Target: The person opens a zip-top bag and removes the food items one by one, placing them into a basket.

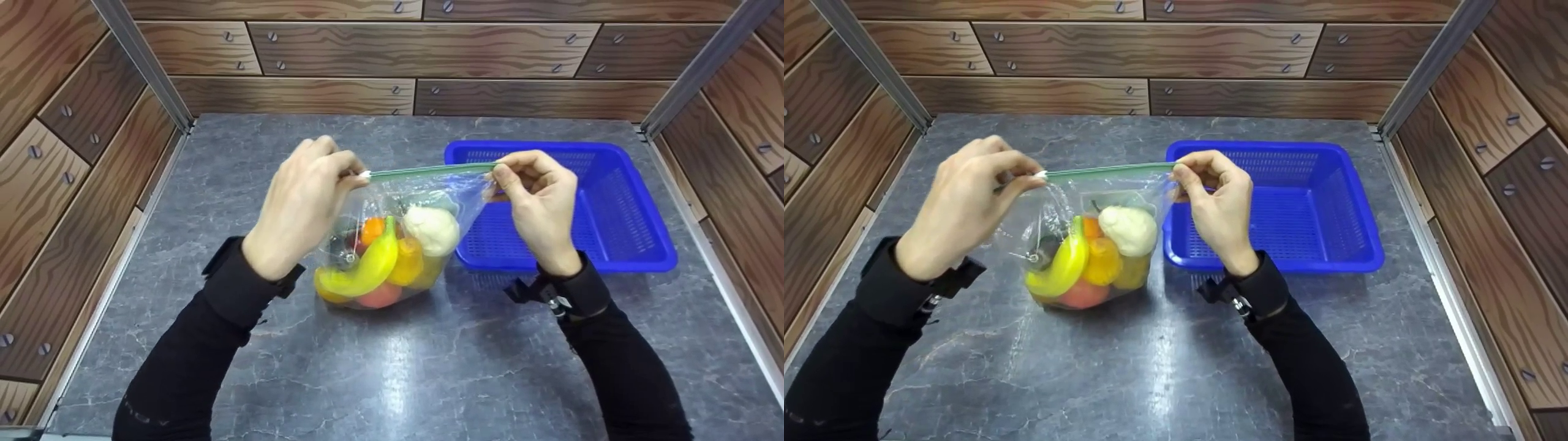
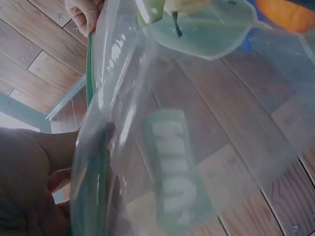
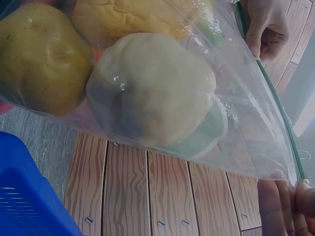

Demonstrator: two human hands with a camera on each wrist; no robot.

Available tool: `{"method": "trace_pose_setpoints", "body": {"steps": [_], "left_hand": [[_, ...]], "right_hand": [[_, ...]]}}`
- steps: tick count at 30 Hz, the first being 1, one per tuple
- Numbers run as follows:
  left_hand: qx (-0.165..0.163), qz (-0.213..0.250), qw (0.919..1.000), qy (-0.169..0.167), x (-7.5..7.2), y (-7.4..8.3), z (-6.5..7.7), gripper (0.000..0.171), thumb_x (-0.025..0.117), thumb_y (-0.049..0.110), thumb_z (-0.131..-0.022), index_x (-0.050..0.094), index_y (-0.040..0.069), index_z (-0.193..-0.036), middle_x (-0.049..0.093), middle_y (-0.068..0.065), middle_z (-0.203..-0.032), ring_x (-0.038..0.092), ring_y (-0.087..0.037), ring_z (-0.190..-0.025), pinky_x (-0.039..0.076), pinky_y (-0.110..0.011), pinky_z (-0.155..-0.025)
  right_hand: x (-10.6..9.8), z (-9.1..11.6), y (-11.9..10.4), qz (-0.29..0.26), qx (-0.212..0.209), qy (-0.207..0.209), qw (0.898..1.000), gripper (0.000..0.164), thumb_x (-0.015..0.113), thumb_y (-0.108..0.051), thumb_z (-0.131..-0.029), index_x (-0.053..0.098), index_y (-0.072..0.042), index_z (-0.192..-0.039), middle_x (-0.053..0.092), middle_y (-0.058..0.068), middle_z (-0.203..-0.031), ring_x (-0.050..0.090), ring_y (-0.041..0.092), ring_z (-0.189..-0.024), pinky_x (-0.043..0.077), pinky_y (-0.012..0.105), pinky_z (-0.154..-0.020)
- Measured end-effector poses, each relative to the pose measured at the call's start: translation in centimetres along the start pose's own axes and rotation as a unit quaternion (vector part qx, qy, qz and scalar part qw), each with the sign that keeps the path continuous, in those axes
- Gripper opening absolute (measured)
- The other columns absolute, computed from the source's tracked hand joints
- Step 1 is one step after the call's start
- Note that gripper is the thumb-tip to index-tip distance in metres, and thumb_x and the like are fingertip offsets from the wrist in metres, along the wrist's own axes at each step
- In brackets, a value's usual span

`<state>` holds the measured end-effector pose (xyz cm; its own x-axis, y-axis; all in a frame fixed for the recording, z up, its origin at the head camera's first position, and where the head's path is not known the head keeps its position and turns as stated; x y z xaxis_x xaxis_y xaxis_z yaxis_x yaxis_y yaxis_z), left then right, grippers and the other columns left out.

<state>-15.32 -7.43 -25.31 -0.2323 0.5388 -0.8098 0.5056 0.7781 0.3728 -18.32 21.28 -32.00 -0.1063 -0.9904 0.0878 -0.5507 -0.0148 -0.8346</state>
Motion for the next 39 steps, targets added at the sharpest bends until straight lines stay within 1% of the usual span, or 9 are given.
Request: {"method": "trace_pose_setpoints", "body": {"steps": [13, 17, 20, 23, 25, 29, 32, 36, 39], "left_hand": [[-0.064, 0.017, 0.9943, 0.083, -2.9, -4.1, 2.8, 0.02, 0.08, 0.019, -0.09, 0.081, 0.001, -0.099, 0.069, -0.016, -0.089, 0.057, -0.031, -0.081, 0.038, -0.032, -0.074], [-0.08, 0.021, 0.9899, 0.116, -3.5, -5.0, 3.5, 0.02, 0.081, 0.019, -0.089, 0.082, 0.0, -0.097, 0.07, -0.016, -0.086, 0.062, -0.028, -0.075, 0.042, -0.026, -0.071], [-0.08, 0.027, 0.9882, 0.128, -3.5, -5.2, 3.8, 0.021, 0.081, 0.02, -0.089, 0.082, 0.0, -0.096, 0.07, -0.015, -0.083, 0.062, -0.023, -0.068, 0.042, -0.021, -0.067], [-0.073, 0.029, 0.9878, 0.134, -3.4, -5.1, 4.0, 0.021, 0.08, 0.019, -0.091, 0.082, -0.001, -0.096, 0.07, -0.014, -0.084, 0.062, -0.022, -0.067, 0.042, -0.019, -0.066], [-0.072, 0.03, 0.9876, 0.136, -3.4, -4.9, 4.0, 0.02, 0.08, 0.019, -0.092, 0.082, -0.001, -0.096, 0.07, -0.014, -0.083, 0.063, -0.021, -0.067, 0.042, -0.019, -0.066], [-0.071, 0.033, 0.9884, 0.13, -3.2, -4.7, 3.8, 0.021, 0.081, 0.019, -0.091, 0.082, -0.001, -0.096, 0.071, -0.014, -0.084, 0.064, -0.022, -0.068, 0.045, -0.022, -0.067], [-0.07, 0.035, 0.9887, 0.128, -3.1, -4.6, 3.6, 0.022, 0.081, 0.02, -0.091, 0.081, -0.001, -0.097, 0.071, -0.015, -0.084, 0.066, -0.023, -0.068, 0.046, -0.025, -0.067], [-0.07, 0.038, 0.9887, 0.127, -3.0, -4.5, 3.4, 0.022, 0.08, 0.02, -0.092, 0.081, -0.001, -0.097, 0.071, -0.015, -0.084, 0.067, -0.024, -0.068, 0.047, -0.026, -0.067], [-0.068, 0.042, 0.9891, 0.124, -3.0, -4.2, 3.4, 0.022, 0.08, 0.02, -0.092, 0.081, -0.001, -0.097, 0.071, -0.014, -0.085, 0.067, -0.023, -0.069, 0.047, -0.025, -0.067]], "right_hand": [[-0.3, -0.1, 0.3, -0.003, 0.001, 0.004, 1.0, 0.012, 0.076, -0.004, -0.096, 0.071, 0.007, -0.094, 0.077, -0.001, -0.077, 0.072, 0.01, -0.06, 0.062, 0.028, -0.057], [-0.5, -0.1, 0.5, 0.0, 0.008, 0.016, 1.0, 0.006, 0.075, 0.0, -0.095, 0.071, 0.003, -0.093, 0.075, -0.002, -0.075, 0.072, 0.009, -0.06, 0.061, 0.027, -0.057], [-0.7, -0.1, 0.6, 0.005, 0.018, 0.024, 1.0, 0.005, 0.074, 0.002, -0.095, 0.071, 0.004, -0.092, 0.074, -0.001, -0.075, 0.07, 0.009, -0.06, 0.061, 0.027, -0.056], [-0.8, -0.2, 0.4, 0.045, 0.017, 0.029, 0.998, 0.006, 0.075, 0.001, -0.095, 0.074, 0.007, -0.097, 0.073, -0.005, -0.078, 0.069, 0.007, -0.065, 0.06, 0.024, -0.061], [-0.8, -0.1, -0.1, 0.089, -0.001, 0.033, 0.995, 0.011, 0.076, 0.0, -0.093, 0.075, 0.007, -0.102, 0.072, -0.008, -0.083, 0.067, 0.006, -0.07, 0.058, 0.021, -0.067], [0.4, 0.5, -2.3, 0.173, -0.083, 0.049, 0.98, 0.017, 0.081, -0.001, -0.089, 0.078, 0.002, -0.106, 0.07, -0.008, -0.093, 0.062, 0.007, -0.084, 0.05, 0.02, -0.074], [2.4, 1.3, -4.2, 0.192, -0.156, 0.037, 0.968, 0.018, 0.083, 0.0, -0.085, 0.079, 0.0, -0.103, 0.071, 0.004, -0.094, 0.06, 0.008, -0.091, 0.049, 0.02, -0.08], [6.0, 2.2, -5.6, 0.219, -0.232, -0.043, 0.947, 0.022, 0.083, -0.001, -0.085, 0.079, -0.001, -0.106, 0.072, 0.018, -0.098, 0.064, 0.019, -0.098, 0.051, 0.026, -0.091], [8.3, 2.3, -5.7, 0.258, -0.243, -0.128, 0.926, 0.023, 0.081, -0.009, -0.091, 0.077, -0.002, -0.113, 0.073, 0.017, -0.104, 0.065, 0.028, -0.1, 0.05, 0.031, -0.093]]}}
Point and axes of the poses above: each hand's wrist, its own z-axis away from the middle knuckle, its own x-axis out of the palm, y = z × x, the point moved 5 cm from there along -z, towards the middle knuckle
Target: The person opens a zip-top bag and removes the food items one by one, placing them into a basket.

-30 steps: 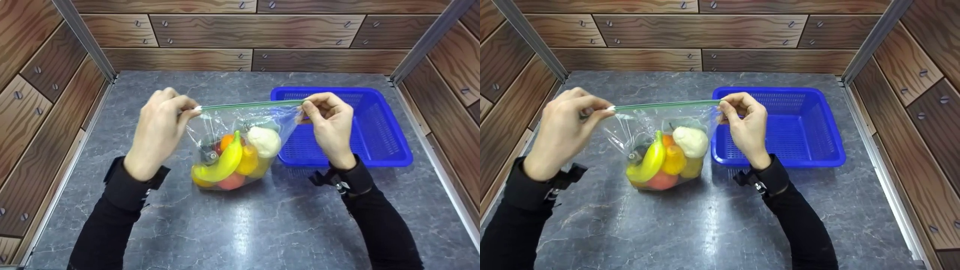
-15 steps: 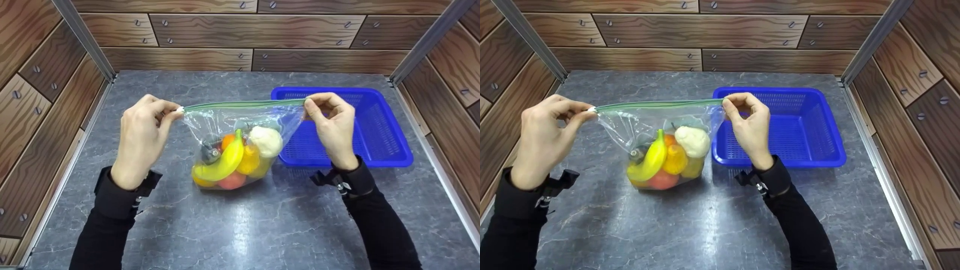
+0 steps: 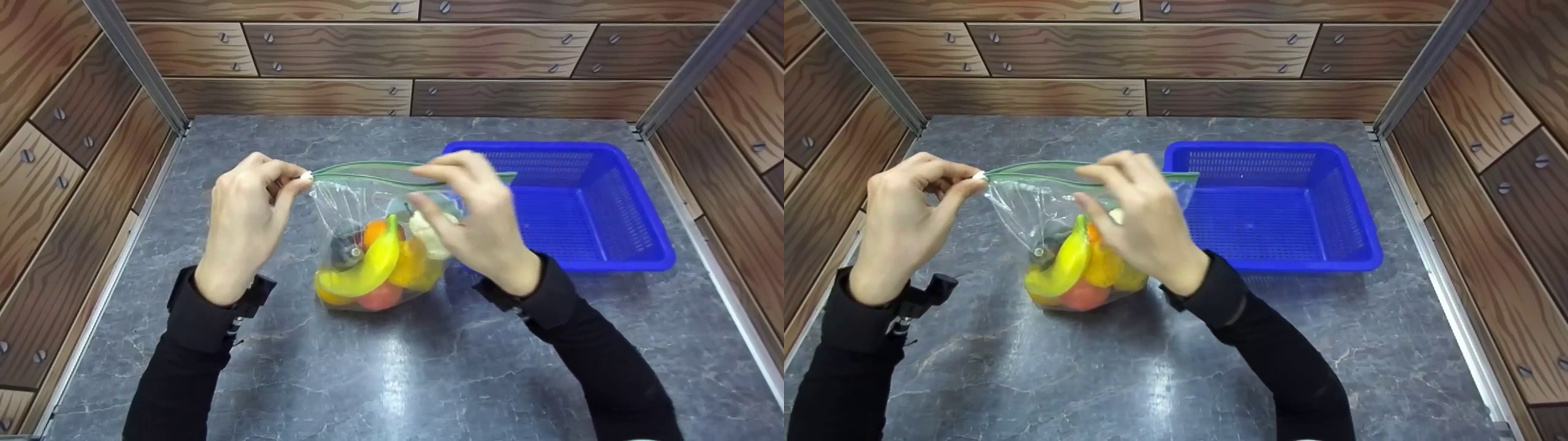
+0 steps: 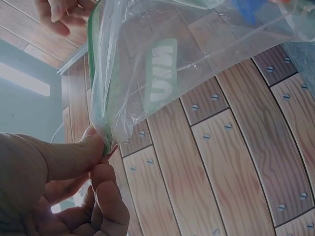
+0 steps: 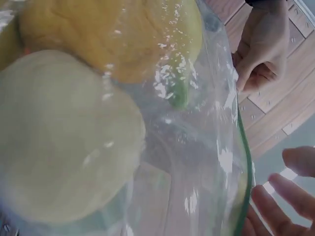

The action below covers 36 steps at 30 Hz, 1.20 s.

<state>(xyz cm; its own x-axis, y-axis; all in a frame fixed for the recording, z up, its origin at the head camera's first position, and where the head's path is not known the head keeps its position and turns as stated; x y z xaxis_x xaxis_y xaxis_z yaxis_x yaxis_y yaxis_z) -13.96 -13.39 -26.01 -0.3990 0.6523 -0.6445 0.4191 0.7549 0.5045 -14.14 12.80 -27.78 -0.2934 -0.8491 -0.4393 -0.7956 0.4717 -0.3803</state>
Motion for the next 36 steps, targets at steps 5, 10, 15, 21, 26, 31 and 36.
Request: {"method": "trace_pose_setpoints", "body": {"steps": [5, 10, 15, 21, 26, 31, 36], "left_hand": [[0.01, 0.015, 0.9998, -0.013, 0.1, 0.4, 0.2, 0.018, 0.081, 0.017, -0.093, 0.081, 0.0, -0.097, 0.071, -0.013, -0.083, 0.064, -0.02, -0.068, 0.046, -0.022, -0.067], [0.032, 0.061, 0.9951, -0.071, 0.5, 0.8, 0.4, 0.01, 0.079, 0.011, -0.094, 0.079, 0.001, -0.094, 0.071, -0.009, -0.083, 0.061, -0.016, -0.072, 0.048, -0.019, -0.069], [0.033, 0.144, 0.9751, -0.165, 1.5, 1.5, 0.2, 0.01, 0.077, 0.015, -0.095, 0.073, 0.007, -0.094, 0.072, -0.003, -0.088, 0.064, -0.012, -0.078, 0.055, -0.023, -0.076], [-0.006, 0.22, 0.9467, -0.236, 2.5, 1.5, -1.0, 0.019, 0.061, 0.022, -0.108, 0.072, 0.008, -0.103, 0.074, -0.006, -0.091, 0.066, -0.016, -0.077, 0.056, -0.026, -0.072], [-0.02, 0.204, 0.94, -0.273, 4.1, 1.3, -2.7, 0.023, 0.058, 0.024, -0.109, 0.074, 0.008, -0.11, 0.074, -0.007, -0.095, 0.066, -0.018, -0.077, 0.055, -0.025, -0.072], [0.007, 0.171, 0.9238, -0.343, 6.3, 2.1, -2.9, 0.027, 0.071, 0.033, -0.102, 0.078, 0.011, -0.115, 0.078, -0.004, -0.099, 0.067, -0.016, -0.078, 0.056, -0.026, -0.074], [0.03, 0.149, 0.9038, -0.4, 7.6, 3.0, -2.3, 0.026, 0.074, 0.032, -0.098, 0.082, 0.011, -0.11, 0.081, -0.002, -0.091, 0.07, -0.013, -0.076, 0.056, -0.03, -0.073]], "right_hand": [[2.1, -0.3, 0.2, 0.056, -0.012, -0.114, 0.992, 0.023, 0.072, -0.025, -0.102, 0.076, -0.004, -0.111, 0.073, 0.009, -0.095, 0.068, 0.021, -0.085, 0.055, 0.031, -0.078], [3.1, 0.5, 0.7, 0.15, -0.087, -0.117, 0.978, 0.047, 0.047, -0.041, -0.112, 0.062, -0.011, -0.079, 0.055, 0.001, -0.061, 0.041, 0.011, -0.049, 0.033, 0.027, -0.044], [3.5, 1.5, 0.7, 0.176, -0.159, -0.1, 0.967, 0.056, 0.031, -0.045, -0.115, 0.044, -0.014, -0.07, 0.035, -0.002, -0.049, 0.017, 0.007, -0.043, 0.012, 0.026, -0.04], [3.0, 1.9, 0.5, 0.113, -0.2, -0.059, 0.971, 0.055, 0.036, -0.041, -0.115, 0.038, -0.013, -0.067, 0.03, -0.002, -0.05, 0.018, 0.01, -0.041, 0.013, 0.028, -0.039], [2.6, 2.2, 0.1, 0.062, -0.237, -0.036, 0.969, 0.057, 0.039, -0.038, -0.115, 0.035, -0.014, -0.063, 0.027, -0.002, -0.049, 0.017, 0.01, -0.04, 0.014, 0.029, -0.039], [2.5, 2.4, -0.3, 0.059, -0.262, -0.032, 0.963, 0.057, 0.04, -0.036, -0.115, 0.036, -0.014, -0.062, 0.029, -0.003, -0.049, 0.018, 0.01, -0.039, 0.015, 0.029, -0.038], [2.5, 2.6, -0.4, 0.056, -0.283, -0.038, 0.957, 0.055, 0.042, -0.032, -0.114, 0.035, -0.014, -0.062, 0.03, -0.004, -0.049, 0.02, 0.01, -0.039, 0.017, 0.028, -0.038]]}}
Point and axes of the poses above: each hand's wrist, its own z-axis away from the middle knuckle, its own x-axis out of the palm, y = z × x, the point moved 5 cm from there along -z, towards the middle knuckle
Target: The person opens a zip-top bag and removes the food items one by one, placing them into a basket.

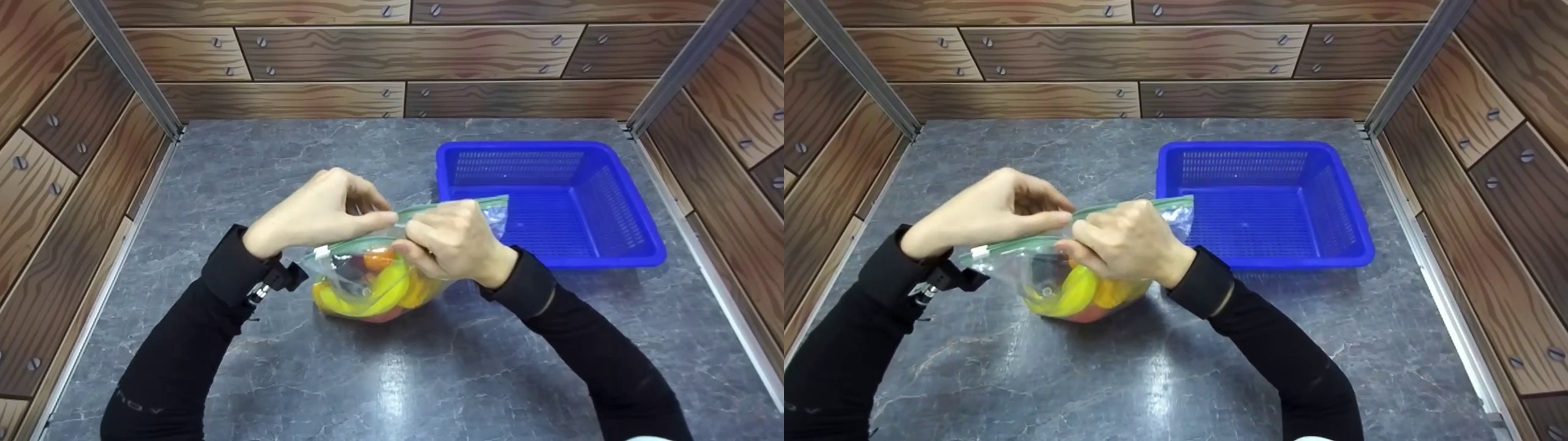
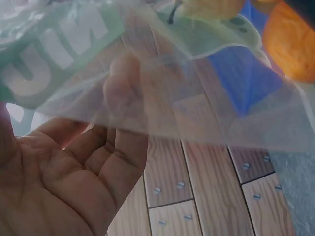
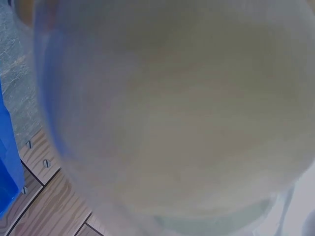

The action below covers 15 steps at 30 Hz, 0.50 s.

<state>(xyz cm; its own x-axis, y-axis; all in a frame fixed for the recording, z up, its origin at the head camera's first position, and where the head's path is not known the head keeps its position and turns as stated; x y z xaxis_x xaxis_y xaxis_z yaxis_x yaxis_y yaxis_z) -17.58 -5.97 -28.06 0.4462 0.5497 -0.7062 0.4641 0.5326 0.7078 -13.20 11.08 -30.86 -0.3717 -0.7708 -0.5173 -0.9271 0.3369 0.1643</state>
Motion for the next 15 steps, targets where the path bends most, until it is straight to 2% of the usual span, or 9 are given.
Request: {"method": "trace_pose_setpoints", "body": {"steps": [4, 7, 9, 12, 15], "left_hand": [[-0.016, -0.033, 0.9986, -0.039, 0.8, 0.2, -0.1, 0.02, 0.072, 0.02, -0.093, 0.084, 0.009, -0.105, 0.081, -0.003, -0.088, 0.068, -0.01, -0.07, 0.055, -0.027, -0.068], [-0.011, -0.053, 0.9956, -0.077, 1.5, 0.4, -0.1, 0.015, 0.071, 0.017, -0.093, 0.084, 0.008, -0.093, 0.077, -0.002, -0.077, 0.058, -0.006, -0.06, 0.049, -0.023, -0.06], [-0.006, -0.052, 0.9946, -0.09, 1.8, 0.5, -0.1, 0.017, 0.073, 0.018, -0.095, 0.083, 0.009, -0.085, 0.073, -0.002, -0.069, 0.052, -0.005, -0.053, 0.044, -0.021, -0.055], [-0.013, -0.036, 0.9969, -0.069, 1.6, 0.4, -0.1, 0.021, 0.074, 0.018, -0.098, 0.081, 0.009, -0.08, 0.07, -0.003, -0.065, 0.047, -0.005, -0.049, 0.04, -0.02, -0.049], [-0.034, -0.006, 0.9994, -0.009, 0.8, 0.0, 0.0, 0.016, 0.073, 0.016, -0.099, 0.082, 0.008, -0.089, 0.074, -0.007, -0.073, 0.052, -0.005, -0.05, 0.043, -0.019, -0.048]], "right_hand": [[0.0, -0.1, -0.3, 0.002, -0.017, 0.006, 1.0, 0.055, 0.044, -0.03, -0.112, 0.036, -0.014, -0.061, 0.03, -0.003, -0.049, 0.021, 0.01, -0.039, 0.019, 0.028, -0.037], [0.0, -0.1, -0.4, 0.01, -0.029, 0.012, 0.999, 0.054, 0.045, -0.03, -0.112, 0.036, -0.014, -0.061, 0.03, -0.004, -0.049, 0.021, 0.01, -0.038, 0.019, 0.027, -0.037], [0.0, 0.0, -0.5, 0.017, -0.039, 0.014, 0.999, 0.054, 0.045, -0.029, -0.112, 0.036, -0.015, -0.061, 0.03, -0.004, -0.049, 0.021, 0.009, -0.038, 0.019, 0.027, -0.037], [-0.2, 0.0, -0.6, 0.02, -0.053, 0.023, 0.998, 0.054, 0.045, -0.028, -0.112, 0.035, -0.015, -0.06, 0.029, -0.005, -0.05, 0.02, 0.009, -0.038, 0.018, 0.027, -0.037], [-0.6, 0.2, -0.8, 0.017, -0.066, 0.036, 0.997, 0.054, 0.046, -0.028, -0.112, 0.035, -0.015, -0.06, 0.029, -0.004, -0.05, 0.021, 0.01, -0.04, 0.018, 0.027, -0.038]]}}
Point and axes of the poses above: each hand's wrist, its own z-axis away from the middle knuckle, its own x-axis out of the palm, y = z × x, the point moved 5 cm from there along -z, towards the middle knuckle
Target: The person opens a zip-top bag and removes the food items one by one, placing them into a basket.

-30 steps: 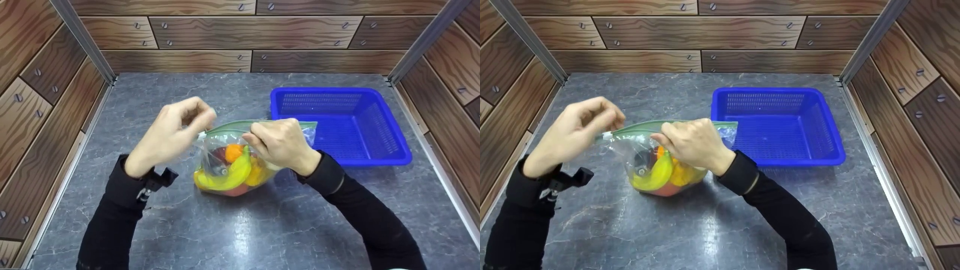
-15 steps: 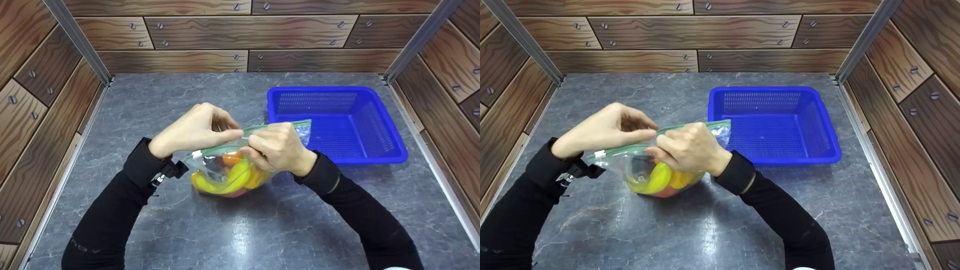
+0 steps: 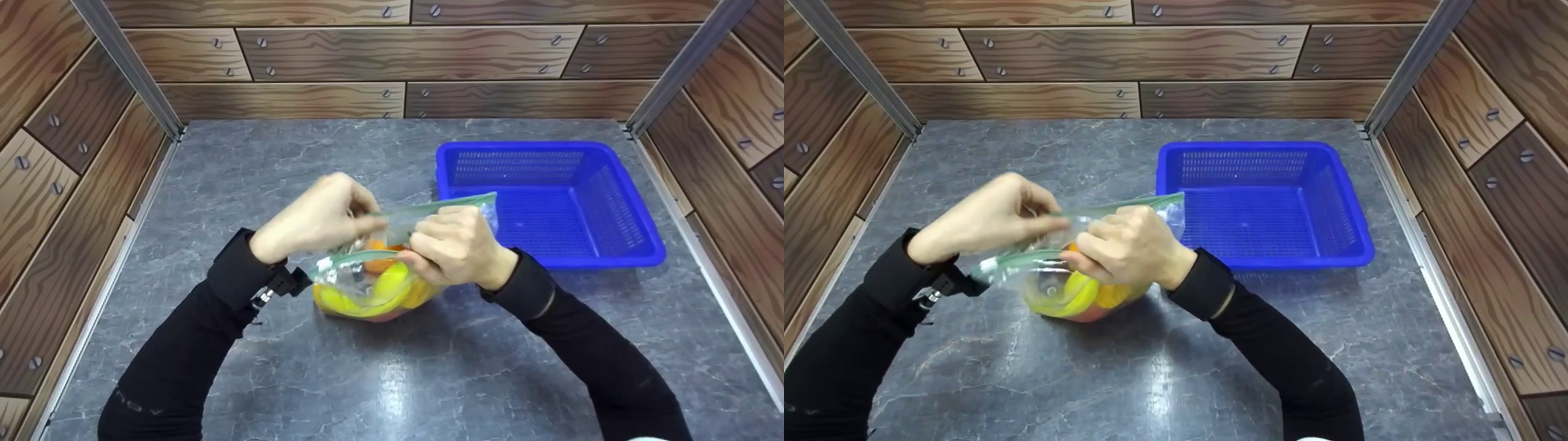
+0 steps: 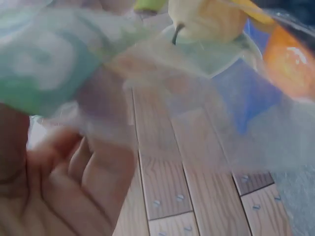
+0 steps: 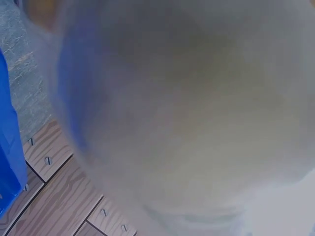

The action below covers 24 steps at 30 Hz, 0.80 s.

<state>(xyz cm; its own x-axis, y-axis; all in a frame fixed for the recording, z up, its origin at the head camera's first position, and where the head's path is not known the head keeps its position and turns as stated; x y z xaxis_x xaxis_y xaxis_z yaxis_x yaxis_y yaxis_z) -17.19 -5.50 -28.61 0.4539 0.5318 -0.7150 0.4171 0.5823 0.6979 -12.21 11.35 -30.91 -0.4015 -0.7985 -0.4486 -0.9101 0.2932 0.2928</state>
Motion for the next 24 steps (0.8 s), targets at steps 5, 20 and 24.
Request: {"method": "trace_pose_setpoints", "body": {"steps": [5, 20, 24], "left_hand": [[-0.034, 0.055, 0.9926, 0.103, -1.8, -0.9, 0.5, 0.013, 0.071, 0.013, -0.101, 0.081, 0.004, -0.105, 0.073, -0.012, -0.081, 0.058, -0.008, -0.049, 0.052, -0.023, -0.048], [-0.013, 0.023, 0.9478, 0.318, -3.9, -0.2, 2.0, 0.017, 0.065, 0.014, -0.104, 0.081, 0.007, -0.104, 0.071, -0.006, -0.074, 0.058, -0.004, -0.048, 0.047, -0.02, -0.05], [0.0, -0.011, 0.9414, 0.337, -3.5, 0.5, 1.8, 0.015, 0.071, 0.014, -0.101, 0.083, 0.006, -0.102, 0.076, -0.008, -0.074, 0.062, -0.01, -0.057, 0.046, -0.016, -0.058]], "right_hand": [[-0.6, 0.5, -0.6, -0.012, -0.022, 0.014, 1.0, 0.052, 0.048, -0.027, -0.11, 0.04, -0.015, -0.06, 0.036, -0.005, -0.051, 0.027, 0.01, -0.041, 0.02, 0.028, -0.04], [-1.2, 2.9, 1.4, 0.019, 0.0, 0.01, 1.0, 0.056, 0.055, -0.032, -0.109, 0.036, -0.017, -0.059, 0.032, -0.004, -0.053, 0.024, 0.011, -0.046, 0.024, 0.028, -0.042], [-2.2, 2.2, 1.6, -0.034, 0.057, -0.01, 0.998, 0.053, 0.053, -0.03, -0.11, 0.045, -0.014, -0.06, 0.036, -0.001, -0.057, 0.029, 0.012, -0.048, 0.028, 0.029, -0.045]]}}
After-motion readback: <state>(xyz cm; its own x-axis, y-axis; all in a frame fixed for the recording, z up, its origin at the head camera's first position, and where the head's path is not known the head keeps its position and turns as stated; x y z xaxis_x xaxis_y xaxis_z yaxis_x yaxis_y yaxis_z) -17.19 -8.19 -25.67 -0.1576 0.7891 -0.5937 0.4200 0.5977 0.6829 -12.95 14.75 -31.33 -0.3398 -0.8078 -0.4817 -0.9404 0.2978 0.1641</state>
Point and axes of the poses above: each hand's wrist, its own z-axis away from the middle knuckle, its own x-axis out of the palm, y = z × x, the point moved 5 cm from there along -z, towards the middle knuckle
